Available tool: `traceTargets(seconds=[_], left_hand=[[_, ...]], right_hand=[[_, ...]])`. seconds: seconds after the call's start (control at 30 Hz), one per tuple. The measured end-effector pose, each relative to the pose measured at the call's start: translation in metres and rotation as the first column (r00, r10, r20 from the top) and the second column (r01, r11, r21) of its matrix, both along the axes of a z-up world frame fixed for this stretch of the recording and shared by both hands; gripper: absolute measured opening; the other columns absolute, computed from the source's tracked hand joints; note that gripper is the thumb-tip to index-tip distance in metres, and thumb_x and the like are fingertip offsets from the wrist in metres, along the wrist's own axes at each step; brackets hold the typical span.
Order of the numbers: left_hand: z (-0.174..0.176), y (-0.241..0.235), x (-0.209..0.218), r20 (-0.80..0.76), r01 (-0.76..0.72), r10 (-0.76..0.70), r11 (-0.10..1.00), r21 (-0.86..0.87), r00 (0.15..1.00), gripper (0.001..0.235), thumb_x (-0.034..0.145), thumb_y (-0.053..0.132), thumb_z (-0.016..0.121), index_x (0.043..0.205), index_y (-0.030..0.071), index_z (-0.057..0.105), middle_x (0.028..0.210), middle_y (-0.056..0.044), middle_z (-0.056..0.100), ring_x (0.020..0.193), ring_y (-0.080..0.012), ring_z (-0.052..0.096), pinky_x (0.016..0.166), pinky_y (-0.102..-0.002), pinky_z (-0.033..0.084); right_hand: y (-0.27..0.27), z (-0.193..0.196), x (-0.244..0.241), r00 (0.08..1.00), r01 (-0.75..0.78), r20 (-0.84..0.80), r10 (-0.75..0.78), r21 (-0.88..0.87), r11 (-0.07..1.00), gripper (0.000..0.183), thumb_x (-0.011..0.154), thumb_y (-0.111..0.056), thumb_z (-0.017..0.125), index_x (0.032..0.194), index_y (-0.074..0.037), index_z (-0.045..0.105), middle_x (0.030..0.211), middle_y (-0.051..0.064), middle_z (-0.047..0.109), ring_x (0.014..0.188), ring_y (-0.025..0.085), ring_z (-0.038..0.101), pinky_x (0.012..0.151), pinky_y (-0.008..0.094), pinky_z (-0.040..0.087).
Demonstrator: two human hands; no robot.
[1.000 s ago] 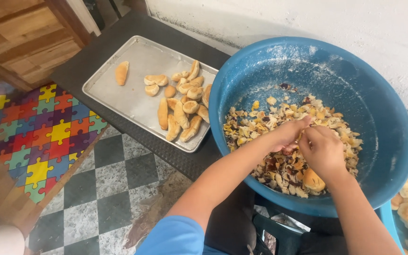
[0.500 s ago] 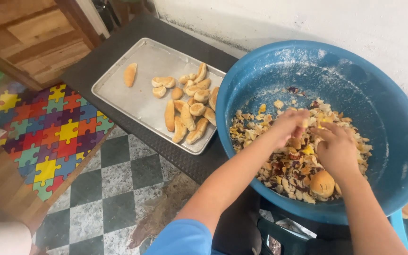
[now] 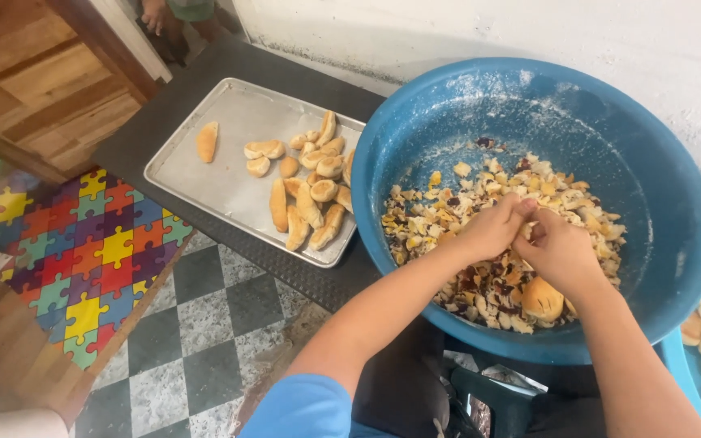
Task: The person repeatedly picks up small bread rolls from a blue basin and crushes them by hand into a second blue basin containing already crumbled bread. The person continues this process throughout the clip, adding more crumbs to the mixture.
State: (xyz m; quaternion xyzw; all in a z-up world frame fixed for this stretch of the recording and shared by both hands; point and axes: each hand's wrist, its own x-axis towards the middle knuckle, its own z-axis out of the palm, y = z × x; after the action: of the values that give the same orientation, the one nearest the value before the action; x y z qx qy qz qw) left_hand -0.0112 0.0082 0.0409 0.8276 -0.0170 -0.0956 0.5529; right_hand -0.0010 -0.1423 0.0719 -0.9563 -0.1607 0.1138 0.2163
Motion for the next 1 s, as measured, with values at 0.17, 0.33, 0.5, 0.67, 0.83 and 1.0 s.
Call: traceTargets(seconds=[0.17, 0.33, 0.5, 0.67, 0.83, 1.0], left_hand=[[-0.016, -0.011, 0.001, 0.091, -0.102, 0.112, 0.989, -0.106, 0.990, 0.066, 0.107, 0.071, 0.027, 0.131, 0.015, 0.051, 0.128, -0.035, 0.067, 0.133, -0.0511, 0.058, 0.118, -0.059, 0.043], [-0.111, -0.021, 0.067, -0.117, -0.145, 0.090, 0.738, -0.658, 0.989, 0.035, 0.112, 0.054, 0.050, 0.106, 0.022, 0.062, 0.060, 0.003, 0.043, 0.032, -0.0171, 0.043, 0.023, -0.025, 0.027], [-0.035, 0.008, 0.033, -0.425, -0.440, 0.192, 0.647, -0.623, 0.885, 0.054, 0.112, 0.061, 0.031, 0.105, 0.010, 0.048, 0.041, -0.004, 0.035, 0.027, -0.0176, 0.036, 0.033, -0.023, 0.023], [-0.060, 0.017, 0.046, -0.328, -0.489, 0.364, 0.619, -0.614, 0.872, 0.059, 0.104, 0.060, 0.057, 0.135, 0.010, 0.050, 0.073, -0.009, 0.060, 0.048, -0.0149, 0.054, 0.039, -0.025, 0.040], [-0.088, 0.008, 0.046, -0.071, -0.210, 0.232, 0.660, -0.721, 0.970, 0.049, 0.092, 0.026, 0.087, 0.127, 0.006, 0.059, 0.083, -0.014, 0.068, 0.068, -0.0215, 0.074, 0.053, -0.026, 0.062], [-0.082, 0.003, 0.039, 0.017, 0.031, -0.027, 0.692, -0.721, 0.999, 0.025, 0.107, 0.033, 0.069, 0.122, 0.014, 0.064, 0.091, -0.010, 0.079, 0.079, -0.0192, 0.080, 0.063, -0.027, 0.067]], right_hand=[[-0.009, -0.049, 0.010, 0.962, 0.012, 0.271, 0.010, -0.077, 0.997, 0.034, 0.089, -0.049, 0.067, 0.101, -0.018, 0.069, 0.086, 0.009, 0.078, 0.097, 0.033, 0.077, 0.088, 0.047, 0.058], [-0.019, -0.104, 0.021, 0.694, -0.127, 0.702, 0.160, -0.100, 0.987, 0.012, 0.088, -0.030, 0.069, 0.085, -0.022, 0.061, 0.080, -0.003, 0.066, 0.085, 0.023, 0.074, 0.073, 0.033, 0.058], [-0.006, -0.097, 0.003, 0.433, -0.335, 0.841, 0.323, -0.182, 0.924, 0.008, 0.095, -0.022, 0.068, 0.087, -0.020, 0.066, 0.080, -0.001, 0.057, 0.083, 0.022, 0.069, 0.074, 0.027, 0.055], [-0.006, -0.080, 0.007, 0.570, -0.333, 0.791, 0.222, -0.025, 0.943, 0.015, 0.093, -0.010, 0.064, 0.100, -0.015, 0.077, 0.112, 0.008, 0.068, 0.102, 0.030, 0.071, 0.086, 0.035, 0.057], [-0.036, -0.053, 0.020, 0.886, -0.015, 0.463, 0.004, 0.021, 1.000, 0.047, 0.086, -0.016, 0.065, 0.131, -0.021, 0.076, 0.144, 0.012, 0.065, 0.120, 0.045, 0.068, 0.098, 0.054, 0.057], [-0.040, -0.015, 0.003, 0.971, 0.084, 0.193, -0.141, 0.276, 0.958, 0.053, 0.086, -0.044, 0.082, 0.136, -0.028, 0.073, 0.108, -0.002, 0.079, 0.102, 0.023, 0.075, 0.089, 0.038, 0.057]])
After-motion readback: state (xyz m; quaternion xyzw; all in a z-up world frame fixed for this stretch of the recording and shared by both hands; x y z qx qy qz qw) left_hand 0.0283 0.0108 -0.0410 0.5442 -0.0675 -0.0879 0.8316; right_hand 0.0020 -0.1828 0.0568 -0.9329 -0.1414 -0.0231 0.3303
